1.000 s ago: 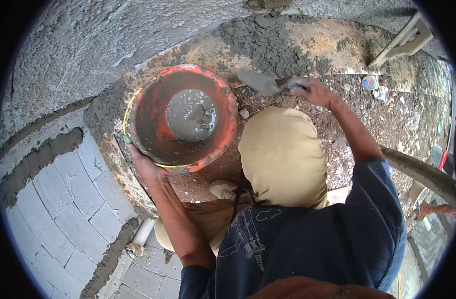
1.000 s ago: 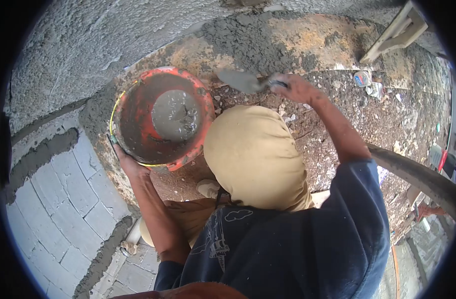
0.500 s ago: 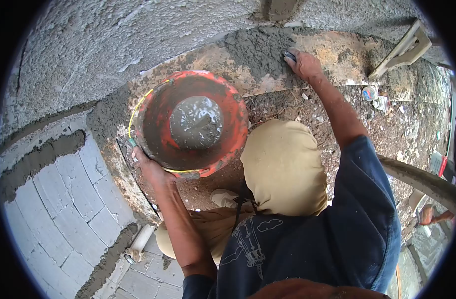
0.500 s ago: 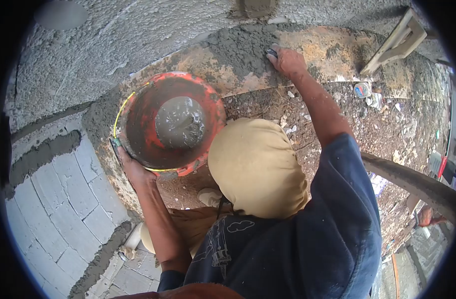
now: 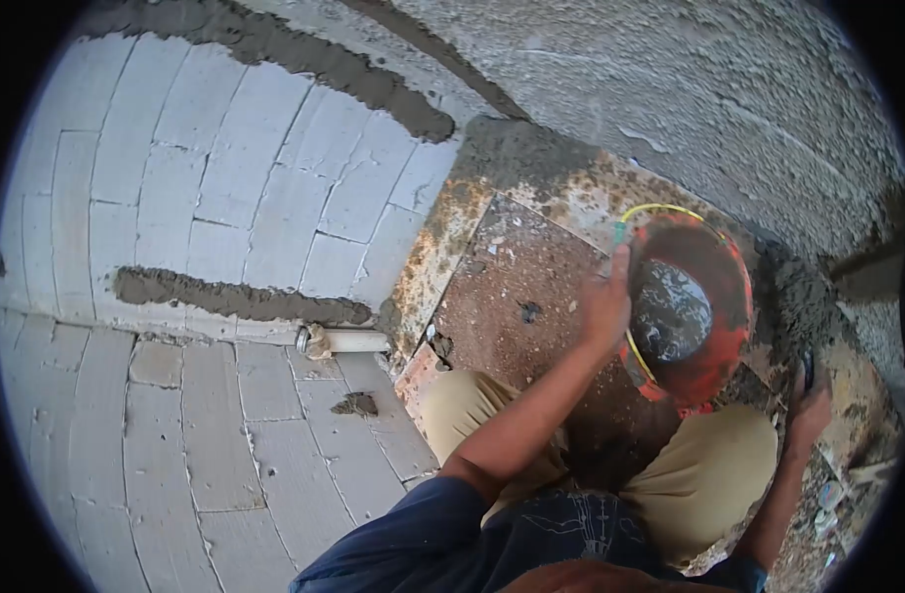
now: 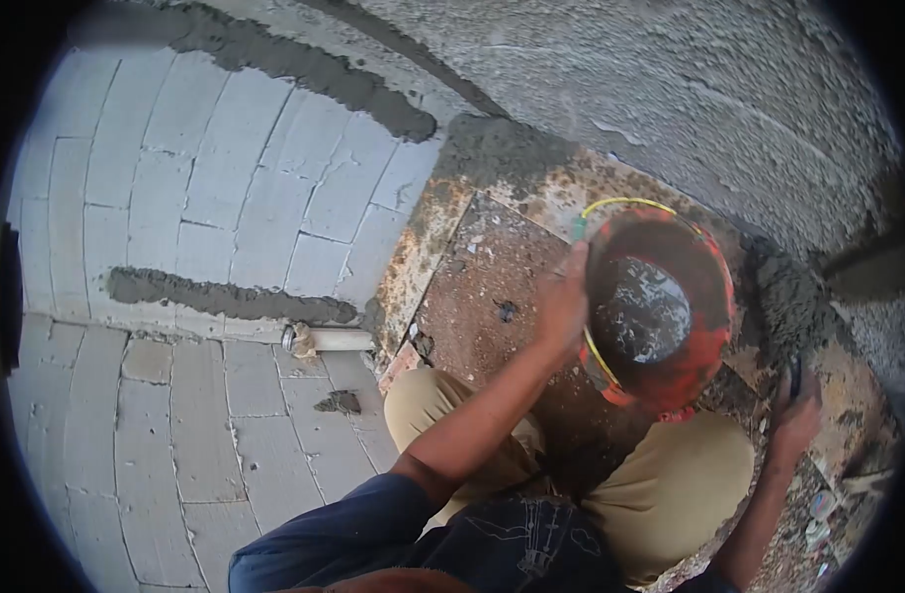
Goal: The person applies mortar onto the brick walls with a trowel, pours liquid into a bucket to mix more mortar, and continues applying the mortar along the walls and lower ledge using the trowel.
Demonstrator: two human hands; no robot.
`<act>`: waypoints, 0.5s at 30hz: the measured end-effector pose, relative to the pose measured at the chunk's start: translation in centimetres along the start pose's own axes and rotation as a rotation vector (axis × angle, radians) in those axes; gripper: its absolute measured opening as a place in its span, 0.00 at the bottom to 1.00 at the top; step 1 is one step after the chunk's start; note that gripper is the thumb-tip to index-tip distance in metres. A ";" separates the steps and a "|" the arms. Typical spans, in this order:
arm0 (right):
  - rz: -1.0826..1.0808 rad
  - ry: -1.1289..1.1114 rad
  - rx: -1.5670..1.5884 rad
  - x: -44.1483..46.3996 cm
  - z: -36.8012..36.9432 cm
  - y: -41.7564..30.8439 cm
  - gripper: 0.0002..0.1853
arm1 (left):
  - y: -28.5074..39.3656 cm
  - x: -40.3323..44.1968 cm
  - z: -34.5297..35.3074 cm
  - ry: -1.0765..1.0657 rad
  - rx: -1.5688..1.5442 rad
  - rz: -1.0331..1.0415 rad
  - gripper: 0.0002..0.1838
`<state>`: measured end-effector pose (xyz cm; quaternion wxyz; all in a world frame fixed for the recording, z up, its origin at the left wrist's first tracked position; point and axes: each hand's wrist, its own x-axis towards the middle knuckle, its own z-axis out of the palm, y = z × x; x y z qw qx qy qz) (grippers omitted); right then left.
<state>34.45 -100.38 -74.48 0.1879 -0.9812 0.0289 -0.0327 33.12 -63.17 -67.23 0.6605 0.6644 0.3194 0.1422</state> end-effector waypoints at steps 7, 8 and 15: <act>-0.082 -0.061 0.061 -1.6 0.4 -3.8 0.22 | -0.7 1.2 -0.9 -0.005 0.228 0.027 0.30; -0.037 -0.079 0.095 -1.6 0.8 -1.7 0.22 | 0.3 0.8 -1.1 -0.053 0.012 -0.168 0.29; -0.159 -0.697 0.109 -2.8 1.4 6.8 0.17 | 0.8 0.2 -2.4 -0.114 -0.120 -0.190 0.31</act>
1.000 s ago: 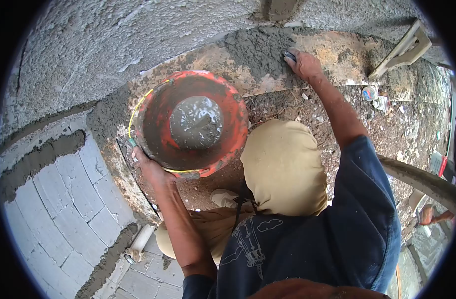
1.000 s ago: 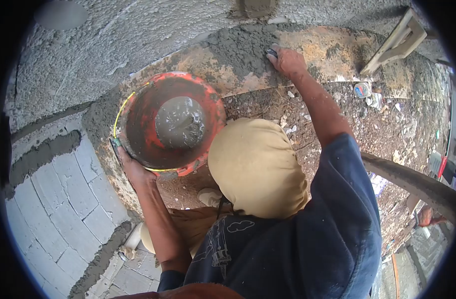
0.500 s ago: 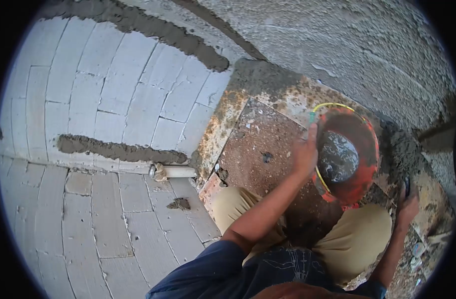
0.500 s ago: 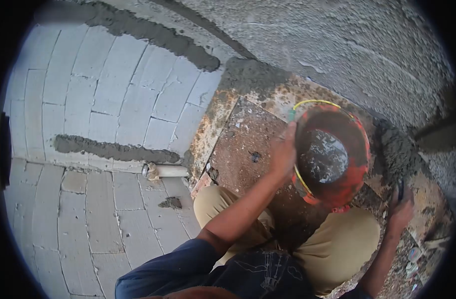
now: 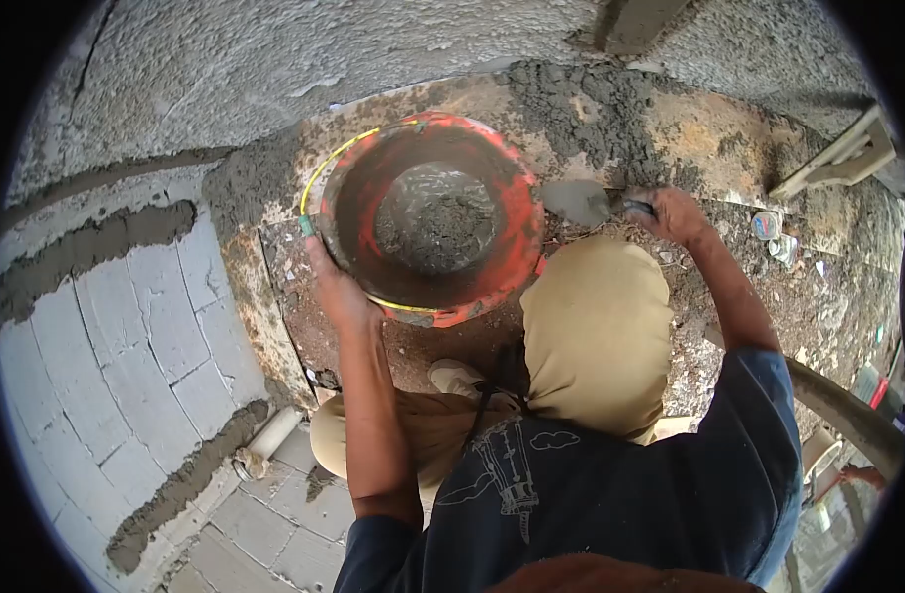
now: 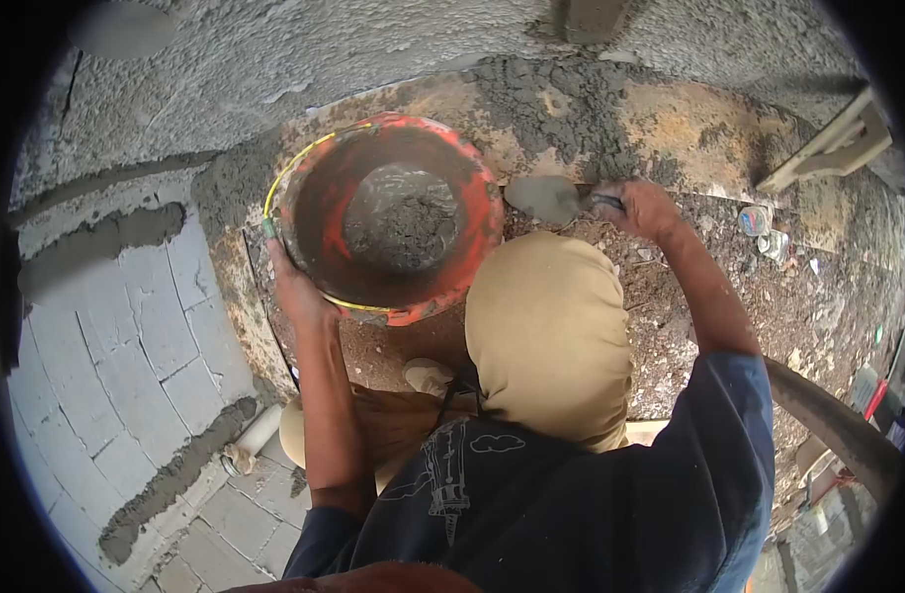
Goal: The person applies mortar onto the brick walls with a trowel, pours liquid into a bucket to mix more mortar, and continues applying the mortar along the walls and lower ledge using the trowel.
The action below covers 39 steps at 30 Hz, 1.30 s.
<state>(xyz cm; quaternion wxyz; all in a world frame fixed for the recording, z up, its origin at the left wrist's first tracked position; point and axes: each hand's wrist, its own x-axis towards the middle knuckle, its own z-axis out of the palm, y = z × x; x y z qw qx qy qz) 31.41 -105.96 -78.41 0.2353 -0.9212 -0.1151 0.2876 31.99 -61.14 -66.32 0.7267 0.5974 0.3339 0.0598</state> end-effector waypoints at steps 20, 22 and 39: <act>0.179 0.694 -0.143 6.3 -3.5 -4.2 0.20 | 0.5 -0.9 2.8 0.064 0.083 0.020 0.29; 0.142 0.681 -0.129 3.5 -4.6 -8.2 0.18 | 0.5 -0.6 2.7 0.057 0.101 0.027 0.29; 0.202 -0.063 1.278 14.0 4.4 -5.9 0.14 | -0.6 -1.1 -0.2 -0.088 -0.005 0.016 0.32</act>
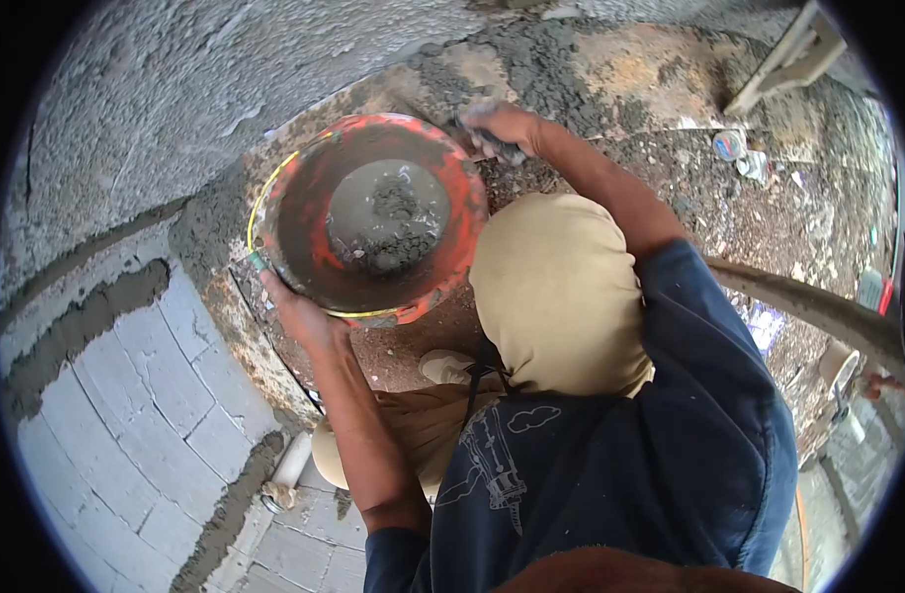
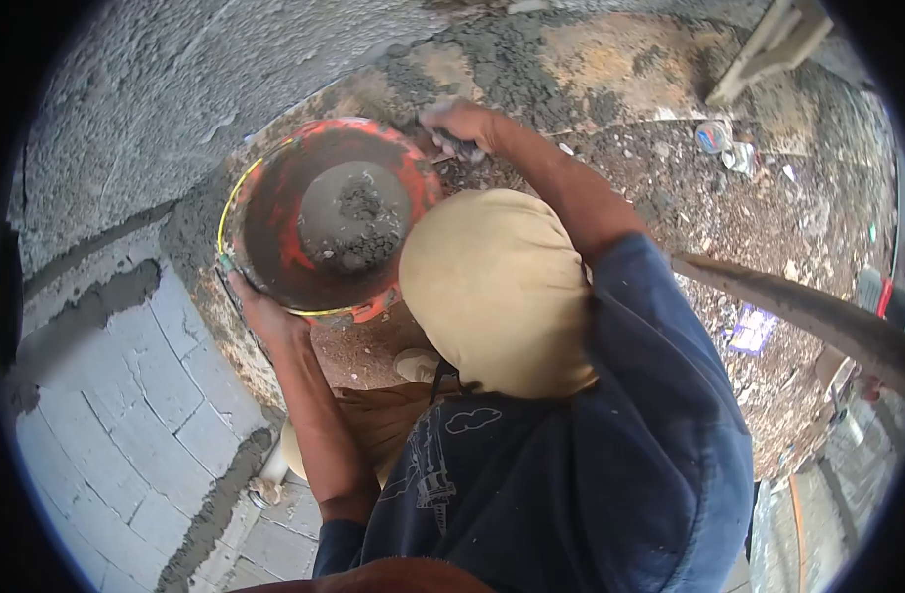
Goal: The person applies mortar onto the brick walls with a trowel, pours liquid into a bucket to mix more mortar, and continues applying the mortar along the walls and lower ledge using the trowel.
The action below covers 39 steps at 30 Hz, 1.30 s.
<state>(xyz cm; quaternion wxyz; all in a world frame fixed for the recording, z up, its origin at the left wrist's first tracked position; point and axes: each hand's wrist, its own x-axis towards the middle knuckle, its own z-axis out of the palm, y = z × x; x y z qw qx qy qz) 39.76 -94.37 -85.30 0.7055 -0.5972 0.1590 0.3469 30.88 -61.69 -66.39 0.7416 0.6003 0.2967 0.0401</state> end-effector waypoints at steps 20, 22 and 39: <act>-0.090 1.192 -0.392 -15.4 -7.4 15.2 0.18 | 1.0 -0.4 0.6 0.070 0.044 -0.020 0.32; -0.032 1.083 -0.508 -12.8 -1.7 11.5 0.18 | 1.5 -1.1 1.5 0.091 0.056 -0.055 0.31; 0.006 0.663 -0.976 -8.0 -3.0 0.0 0.25 | 0.6 -0.8 0.2 0.052 0.014 -0.023 0.32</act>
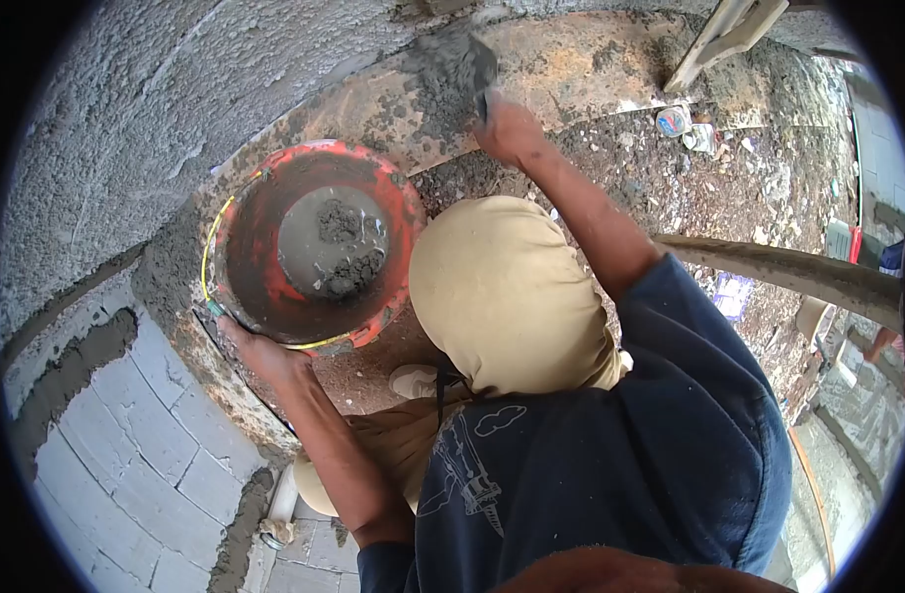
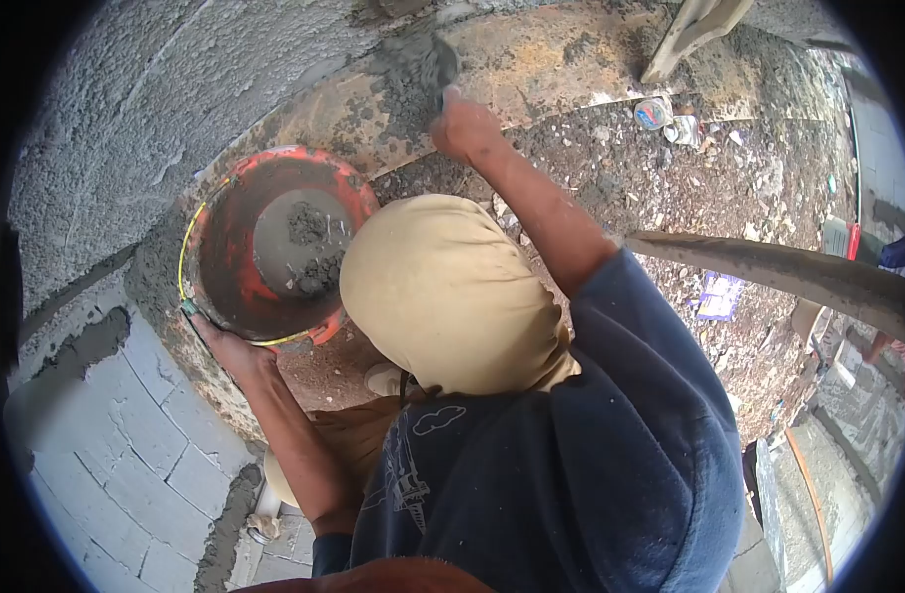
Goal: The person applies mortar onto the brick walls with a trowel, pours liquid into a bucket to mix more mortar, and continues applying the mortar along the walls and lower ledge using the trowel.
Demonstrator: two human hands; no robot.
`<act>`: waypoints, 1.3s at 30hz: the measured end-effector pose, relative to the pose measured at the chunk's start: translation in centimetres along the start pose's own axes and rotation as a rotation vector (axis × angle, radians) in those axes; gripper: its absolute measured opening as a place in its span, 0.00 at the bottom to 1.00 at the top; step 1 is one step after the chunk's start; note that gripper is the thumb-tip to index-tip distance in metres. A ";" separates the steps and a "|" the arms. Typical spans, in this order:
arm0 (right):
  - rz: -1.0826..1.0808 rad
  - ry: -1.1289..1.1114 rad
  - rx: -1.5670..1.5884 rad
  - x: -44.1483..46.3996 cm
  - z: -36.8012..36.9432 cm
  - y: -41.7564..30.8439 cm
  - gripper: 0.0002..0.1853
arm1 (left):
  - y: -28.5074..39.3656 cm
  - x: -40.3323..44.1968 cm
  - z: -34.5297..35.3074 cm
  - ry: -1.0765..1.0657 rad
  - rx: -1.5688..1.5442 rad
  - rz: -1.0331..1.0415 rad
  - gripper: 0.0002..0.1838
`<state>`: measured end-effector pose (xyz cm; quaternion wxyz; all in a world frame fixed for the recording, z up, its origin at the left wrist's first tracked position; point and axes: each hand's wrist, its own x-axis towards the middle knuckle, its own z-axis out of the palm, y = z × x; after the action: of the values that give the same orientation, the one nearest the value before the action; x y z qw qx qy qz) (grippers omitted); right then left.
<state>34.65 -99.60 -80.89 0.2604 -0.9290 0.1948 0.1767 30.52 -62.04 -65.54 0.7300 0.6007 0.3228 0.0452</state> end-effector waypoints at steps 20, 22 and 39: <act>0.131 0.002 0.784 -10.5 5.5 5.5 0.29 | 0.6 0.5 -1.5 0.020 -0.015 -0.150 0.38; -0.014 -0.023 0.962 -13.7 8.6 8.5 0.26 | 1.2 -0.7 0.4 0.050 -0.003 -0.105 0.37; 0.160 0.044 1.088 3.9 5.6 0.1 0.13 | -0.6 0.3 -1.2 0.092 -0.006 -0.015 0.32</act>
<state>36.67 -97.66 -87.07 0.6847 -0.6461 0.3334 0.0503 29.91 -61.06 -66.30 0.7167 0.5931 0.3604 0.0681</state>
